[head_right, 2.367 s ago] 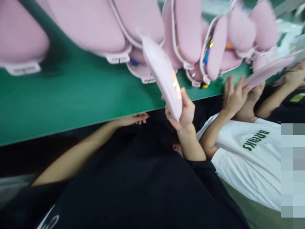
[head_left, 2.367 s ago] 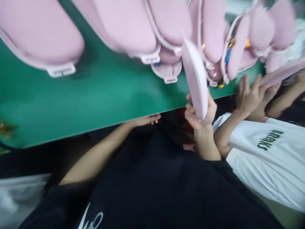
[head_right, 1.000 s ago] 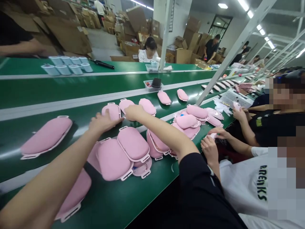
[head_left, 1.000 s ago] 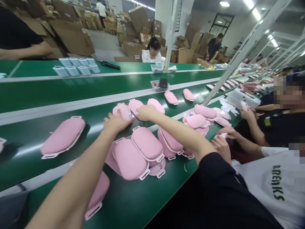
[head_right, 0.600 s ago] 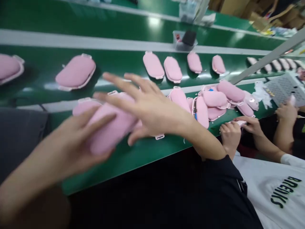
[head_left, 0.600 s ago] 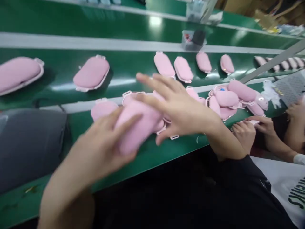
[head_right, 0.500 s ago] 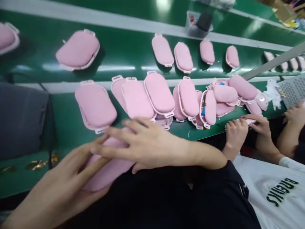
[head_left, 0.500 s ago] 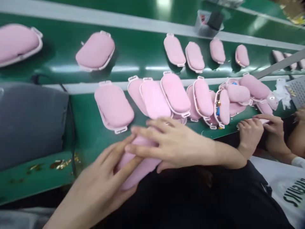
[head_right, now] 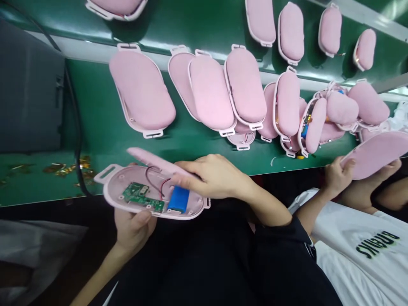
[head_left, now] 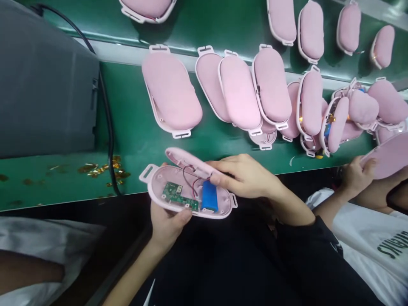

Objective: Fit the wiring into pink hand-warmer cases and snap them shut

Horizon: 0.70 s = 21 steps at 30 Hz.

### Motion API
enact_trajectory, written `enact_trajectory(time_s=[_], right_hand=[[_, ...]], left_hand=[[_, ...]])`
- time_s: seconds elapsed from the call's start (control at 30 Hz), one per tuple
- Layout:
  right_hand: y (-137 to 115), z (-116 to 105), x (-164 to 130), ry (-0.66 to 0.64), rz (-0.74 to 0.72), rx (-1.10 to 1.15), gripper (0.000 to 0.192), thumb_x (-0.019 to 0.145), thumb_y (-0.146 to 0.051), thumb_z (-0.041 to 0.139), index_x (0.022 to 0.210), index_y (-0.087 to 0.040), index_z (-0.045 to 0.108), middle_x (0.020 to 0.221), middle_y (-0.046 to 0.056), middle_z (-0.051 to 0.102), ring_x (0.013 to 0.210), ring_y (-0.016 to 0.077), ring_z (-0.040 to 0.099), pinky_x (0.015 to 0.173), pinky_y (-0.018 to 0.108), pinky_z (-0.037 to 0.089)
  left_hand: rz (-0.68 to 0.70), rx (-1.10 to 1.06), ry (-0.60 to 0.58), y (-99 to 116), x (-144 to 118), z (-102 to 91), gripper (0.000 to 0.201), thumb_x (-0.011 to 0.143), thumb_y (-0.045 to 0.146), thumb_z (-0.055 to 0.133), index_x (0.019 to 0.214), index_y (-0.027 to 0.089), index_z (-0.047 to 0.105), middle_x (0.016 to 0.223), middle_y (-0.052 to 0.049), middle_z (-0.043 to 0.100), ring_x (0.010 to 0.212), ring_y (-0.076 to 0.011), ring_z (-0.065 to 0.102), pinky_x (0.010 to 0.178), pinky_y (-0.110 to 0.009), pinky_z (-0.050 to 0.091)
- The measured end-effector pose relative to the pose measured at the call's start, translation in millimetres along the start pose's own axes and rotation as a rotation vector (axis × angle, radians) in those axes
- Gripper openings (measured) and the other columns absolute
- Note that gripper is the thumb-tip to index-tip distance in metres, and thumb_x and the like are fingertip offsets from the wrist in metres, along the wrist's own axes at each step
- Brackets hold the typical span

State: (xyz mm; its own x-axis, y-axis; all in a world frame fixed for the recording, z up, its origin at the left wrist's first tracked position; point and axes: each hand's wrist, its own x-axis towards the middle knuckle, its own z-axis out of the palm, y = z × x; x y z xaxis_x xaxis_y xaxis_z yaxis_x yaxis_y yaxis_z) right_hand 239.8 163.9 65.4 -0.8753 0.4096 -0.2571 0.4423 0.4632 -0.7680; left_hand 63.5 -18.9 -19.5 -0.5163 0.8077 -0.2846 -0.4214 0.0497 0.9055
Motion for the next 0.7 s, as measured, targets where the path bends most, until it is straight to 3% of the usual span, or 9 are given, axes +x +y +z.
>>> enact_trajectory(time_s=[0.1, 0.23, 0.3, 0.37, 0.47, 0.57, 0.7], right_hand=[[7, -7, 7, 0.045, 0.091, -0.123, 0.042, 0.120, -0.042, 0.045, 0.140, -0.020, 0.075, 0.114, 0.008, 0.086, 0.098, 0.0218, 0.080, 0.082, 0.029, 0.051], [22, 7, 10, 0.157, 0.095, -0.271, 0.046, 0.118, -0.042, 0.050, 0.151, -0.014, 0.066, 0.121, 0.014, 0.081, 0.105, 0.0267, 0.077, 0.085, 0.035, 0.057], [29, 16, 9, 0.283, 0.021, -0.332, 0.049, 0.116, -0.039, 0.054, 0.158, -0.014, 0.059, 0.136, 0.016, 0.076, 0.112, 0.0273, 0.073, 0.091, 0.039, 0.060], [35, 24, 8, 0.432, -0.107, -0.397, 0.044, 0.114, -0.029, 0.060, 0.158, -0.025, 0.060, 0.149, 0.013, 0.070, 0.119, 0.0258, 0.068, 0.098, 0.040, 0.060], [40, 30, 10, 0.583, -0.338, -0.430, 0.033, 0.111, -0.016, 0.065, 0.136, -0.035, 0.073, 0.139, 0.002, 0.076, 0.110, 0.0190, 0.065, 0.095, 0.035, 0.059], [39, 30, 16, 0.628, -0.524, -0.298, 0.018, 0.114, -0.015, 0.060, 0.120, -0.024, 0.075, 0.120, 0.001, 0.081, 0.100, 0.0121, 0.069, 0.088, 0.025, 0.061], [37, 19, 18, 0.556, -0.534, -0.122, 0.024, 0.112, -0.008, 0.052, 0.128, -0.016, 0.070, 0.136, 0.009, 0.078, 0.128, 0.0147, 0.072, 0.101, 0.027, 0.064]], left_hand=[[-0.067, -0.038, 0.013, 15, 10, 4.0, 0.086, 0.062, 0.053, 0.106, 0.132, 0.014, 0.076, 0.120, -0.017, 0.083, 0.113, -0.0340, 0.081, 0.093, -0.034, 0.067], [-0.146, 0.039, 0.075, 31, 14, 5.8, 0.086, 0.054, 0.060, 0.107, 0.121, 0.013, 0.081, 0.106, -0.015, 0.085, 0.091, -0.0281, 0.081, 0.081, -0.032, 0.069], [-0.197, 0.088, 0.095, 35, 13, 4.3, 0.087, 0.049, 0.061, 0.108, 0.117, 0.013, 0.082, 0.102, -0.013, 0.085, 0.088, -0.0258, 0.079, 0.078, -0.030, 0.068], [-0.241, 0.125, 0.112, 38, 12, 2.9, 0.087, 0.046, 0.062, 0.109, 0.114, 0.014, 0.083, 0.100, -0.012, 0.085, 0.088, -0.0247, 0.079, 0.078, -0.028, 0.067], [-0.259, 0.161, 0.134, 41, 10, 4.4, 0.087, 0.045, 0.064, 0.109, 0.111, 0.015, 0.084, 0.097, -0.011, 0.084, 0.087, -0.0255, 0.079, 0.078, -0.028, 0.068], [-0.233, 0.175, 0.124, 45, 11, 10.2, 0.088, 0.046, 0.067, 0.108, 0.114, 0.016, 0.083, 0.092, -0.010, 0.084, 0.083, -0.0275, 0.080, 0.077, -0.033, 0.070], [-0.218, 0.183, 0.107, 51, 14, 17.0, 0.092, 0.049, 0.067, 0.107, 0.121, 0.017, 0.080, 0.086, -0.009, 0.082, 0.076, -0.0290, 0.081, 0.071, -0.037, 0.072]])
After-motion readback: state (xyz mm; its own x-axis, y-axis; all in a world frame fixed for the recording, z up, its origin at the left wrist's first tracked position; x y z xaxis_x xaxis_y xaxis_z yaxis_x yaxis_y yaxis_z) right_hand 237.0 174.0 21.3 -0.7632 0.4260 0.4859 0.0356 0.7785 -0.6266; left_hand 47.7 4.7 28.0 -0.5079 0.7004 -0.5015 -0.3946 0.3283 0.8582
